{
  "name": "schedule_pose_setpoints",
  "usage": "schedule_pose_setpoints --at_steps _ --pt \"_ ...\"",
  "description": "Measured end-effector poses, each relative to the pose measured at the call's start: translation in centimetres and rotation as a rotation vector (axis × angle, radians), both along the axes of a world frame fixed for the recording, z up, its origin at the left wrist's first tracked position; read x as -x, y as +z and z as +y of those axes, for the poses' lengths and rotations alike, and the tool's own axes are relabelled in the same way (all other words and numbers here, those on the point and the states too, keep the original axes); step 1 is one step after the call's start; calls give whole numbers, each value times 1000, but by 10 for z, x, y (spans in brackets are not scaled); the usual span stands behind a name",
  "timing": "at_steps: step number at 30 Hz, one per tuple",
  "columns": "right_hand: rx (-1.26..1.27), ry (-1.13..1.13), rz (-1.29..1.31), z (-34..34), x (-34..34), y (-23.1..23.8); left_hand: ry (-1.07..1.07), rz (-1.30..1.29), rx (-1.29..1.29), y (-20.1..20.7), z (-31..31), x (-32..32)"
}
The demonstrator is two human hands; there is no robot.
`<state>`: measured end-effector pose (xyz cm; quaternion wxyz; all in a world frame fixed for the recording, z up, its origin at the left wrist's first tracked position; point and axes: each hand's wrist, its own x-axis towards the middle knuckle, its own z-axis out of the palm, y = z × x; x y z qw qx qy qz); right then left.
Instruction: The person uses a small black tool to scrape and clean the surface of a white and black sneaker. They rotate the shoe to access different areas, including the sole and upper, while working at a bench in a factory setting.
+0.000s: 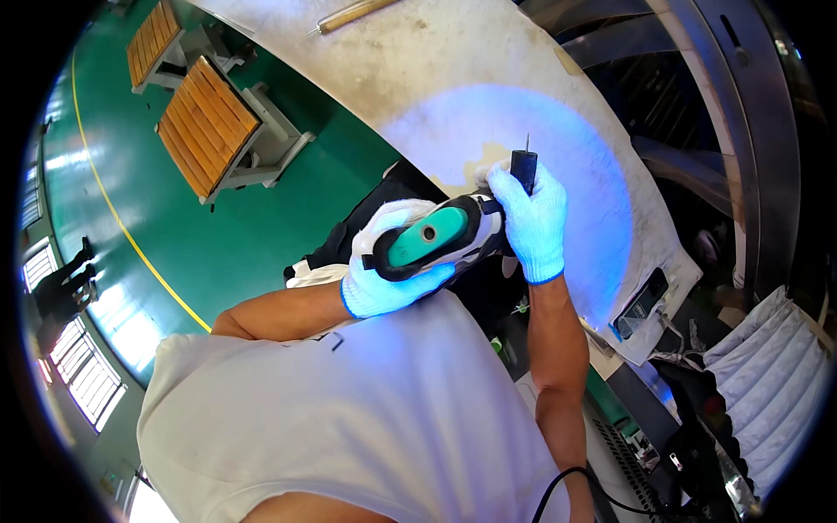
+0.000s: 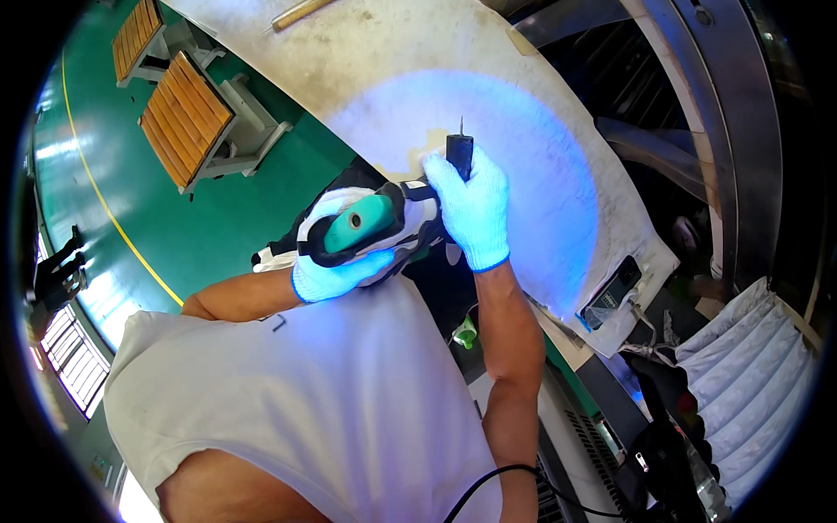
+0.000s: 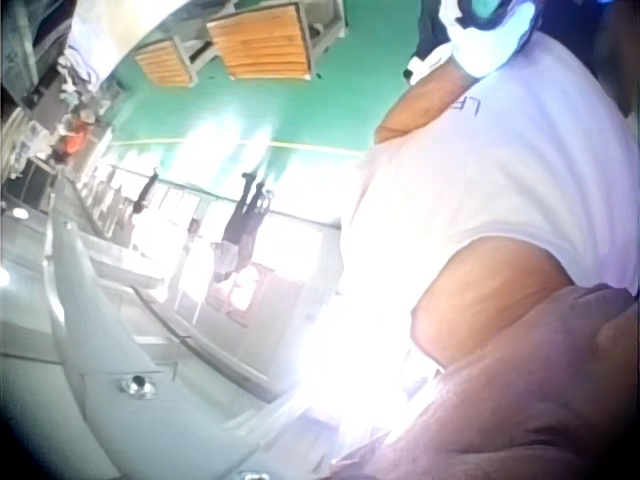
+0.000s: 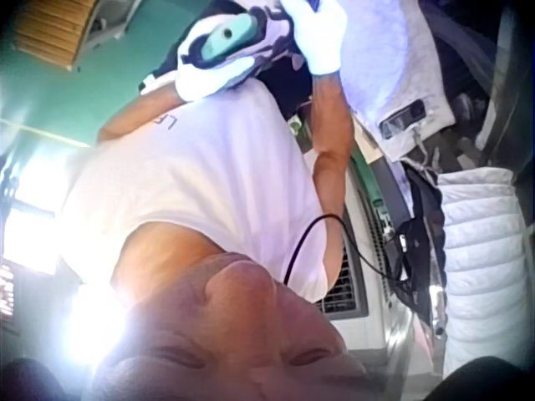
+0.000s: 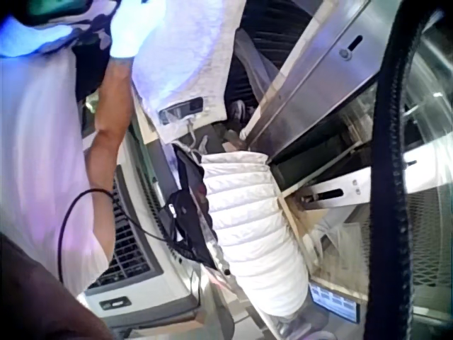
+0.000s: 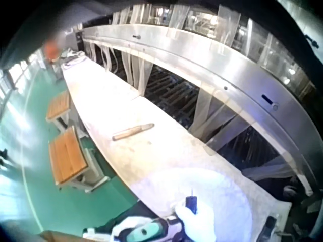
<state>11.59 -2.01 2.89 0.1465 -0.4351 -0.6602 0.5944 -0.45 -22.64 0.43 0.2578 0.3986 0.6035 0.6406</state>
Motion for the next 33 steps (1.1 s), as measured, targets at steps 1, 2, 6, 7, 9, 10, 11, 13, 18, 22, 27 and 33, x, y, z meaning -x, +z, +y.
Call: schedule_pose_setpoints --at_steps 1,2,6,7,9,10,11,13,18,22,27,33 --pt "-43 -7 -5 -1 0 6 0 14 -27 1 1 -1" --pt "-85 -14 -11 -3 0 11 5 27 -22 2 0 -1" --pt "93 -128 320 -6 -3 4 40 52 -39 12 4 1" --pt "207 -192 492 -7 -4 -3 45 41 -40 14 3 -1" --pt "341 -227 769 -2 -5 -23 79 -1 -45 13 2 -5" --pt "325 -227 725 -3 -4 -20 62 17 -22 13 2 -4" --pt "310 -226 682 -3 -2 -13 45 35 1 14 2 -1" --pt "278 -209 597 -2 -1 -10 27 19 6 10 1 -1" --pt "309 -114 475 4 -3 -13 21 97 -42 4 1 2" --pt "355 -124 353 1 -2 -9 -17 195 -12 1 -3 5" --pt "171 130 13 13 9 9 8 103 -52 -10 -3 0" --pt "295 155 -17 23 20 14 -62 170 22 -1 2 15"
